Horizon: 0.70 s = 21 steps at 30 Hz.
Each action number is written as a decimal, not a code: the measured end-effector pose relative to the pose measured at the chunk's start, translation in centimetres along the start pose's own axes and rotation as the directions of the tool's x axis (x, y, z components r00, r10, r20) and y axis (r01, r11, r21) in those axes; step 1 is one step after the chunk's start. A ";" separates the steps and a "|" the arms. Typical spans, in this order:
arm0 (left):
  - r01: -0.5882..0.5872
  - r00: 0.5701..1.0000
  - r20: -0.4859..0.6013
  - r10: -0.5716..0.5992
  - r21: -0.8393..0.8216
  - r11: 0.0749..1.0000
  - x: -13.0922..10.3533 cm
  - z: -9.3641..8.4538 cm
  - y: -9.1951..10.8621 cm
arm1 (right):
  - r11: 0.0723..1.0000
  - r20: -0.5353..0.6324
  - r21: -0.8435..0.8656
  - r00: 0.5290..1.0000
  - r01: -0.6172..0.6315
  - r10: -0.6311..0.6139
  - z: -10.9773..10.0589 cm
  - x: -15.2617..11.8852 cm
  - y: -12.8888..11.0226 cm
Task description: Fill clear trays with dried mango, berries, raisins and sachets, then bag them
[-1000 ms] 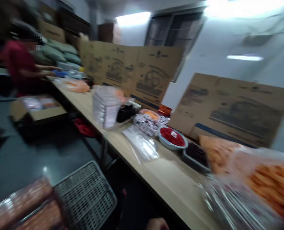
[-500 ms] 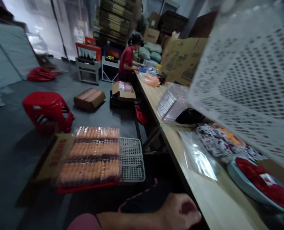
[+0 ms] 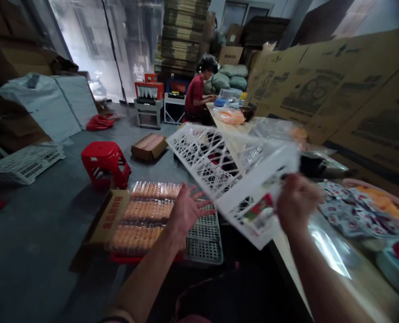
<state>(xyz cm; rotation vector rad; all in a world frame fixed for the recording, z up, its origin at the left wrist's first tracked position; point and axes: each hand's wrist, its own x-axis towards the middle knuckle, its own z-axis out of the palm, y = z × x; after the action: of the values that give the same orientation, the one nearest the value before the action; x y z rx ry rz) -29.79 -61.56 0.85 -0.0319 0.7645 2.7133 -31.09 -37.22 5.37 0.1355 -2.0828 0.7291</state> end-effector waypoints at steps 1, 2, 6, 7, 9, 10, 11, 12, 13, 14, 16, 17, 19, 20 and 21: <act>0.018 1.000 0.005 -0.018 0.003 1.000 0.7 -0.8 -0.1 | 1.000 0.003 0.012 1.000 -0.007 0.007 0.8 -1.3 -0.2; 0.029 1.000 0.002 -0.029 0.011 1.000 1.4 -1.9 -0.2 | 0.999 0.033 0.034 0.999 -0.019 0.018 1.6 -2.9 -0.3; 0.098 0.991 -0.096 -0.090 0.077 0.992 3.2 -7.1 -2.1 | 0.981 0.328 0.132 0.940 -0.141 0.091 4.2 -10.0 1.2; 0.130 0.985 -0.128 -0.119 0.086 0.988 3.5 -8.4 -2.9 | 0.974 0.401 0.134 0.909 -0.182 0.115 4.5 -11.5 2.1; 0.182 0.968 -0.191 -0.162 0.093 0.979 4.2 -10.8 -5.0 | 0.960 0.532 0.121 0.833 -0.254 0.153 4.9 -14.1 4.1; 0.184 0.963 -0.218 -0.159 0.098 0.978 4.5 -11.9 -6.1 | 0.953 0.595 0.116 0.788 -0.281 0.160 5.0 -15.2 5.2; 0.173 0.960 -0.241 -0.143 0.108 0.979 4.8 -12.9 -7.4 | 0.947 0.656 0.115 0.739 -0.300 0.155 5.0 -16.2 6.2; 0.156 0.958 -0.262 -0.120 0.122 0.980 5.0 -13.8 -8.6 | 0.944 0.713 0.117 0.688 -0.309 0.137 4.9 -17.3 7.1; 0.147 0.954 -0.281 -0.105 0.132 0.980 5.1 -14.7 -9.7 | 0.943 0.760 0.122 0.640 -0.310 0.113 4.9 -18.3 7.9; 0.149 0.950 -0.296 -0.102 0.139 0.979 5.2 -15.6 -10.7 | 0.944 0.794 0.125 0.601 -0.305 0.089 4.8 -19.4 8.6; 0.181 0.938 -0.321 -0.129 0.138 0.974 5.0 -17.3 -12.2 | 0.952 0.822 0.123 0.567 -0.280 0.060 4.8 -21.5 9.7; 0.198 0.932 -0.332 -0.143 0.138 0.970 4.7 -18.1 -12.7 | 0.958 0.820 0.112 0.569 -0.263 0.060 5.0 -22.5 10.0; 0.225 0.919 -0.358 -0.162 0.141 0.964 4.1 -19.5 -13.4 | 0.973 0.809 0.073 0.584 -0.221 0.072 5.4 -24.1 10.6; 0.235 0.911 -0.378 -0.165 0.146 0.961 3.9 -20.0 -13.7 | 0.979 0.806 0.052 0.587 -0.196 0.074 5.6 -24.7 10.8; 0.242 0.901 -0.403 -0.163 0.152 0.958 3.7 -20.4 -14.1 | 0.985 0.808 0.033 0.585 -0.169 0.073 5.9 -25.2 11.0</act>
<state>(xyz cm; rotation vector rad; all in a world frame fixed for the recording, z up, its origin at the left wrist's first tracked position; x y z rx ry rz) -30.27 -59.60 -24.14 -0.5854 1.0739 2.4434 -24.35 -35.76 -21.90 0.4653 -2.9539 0.9847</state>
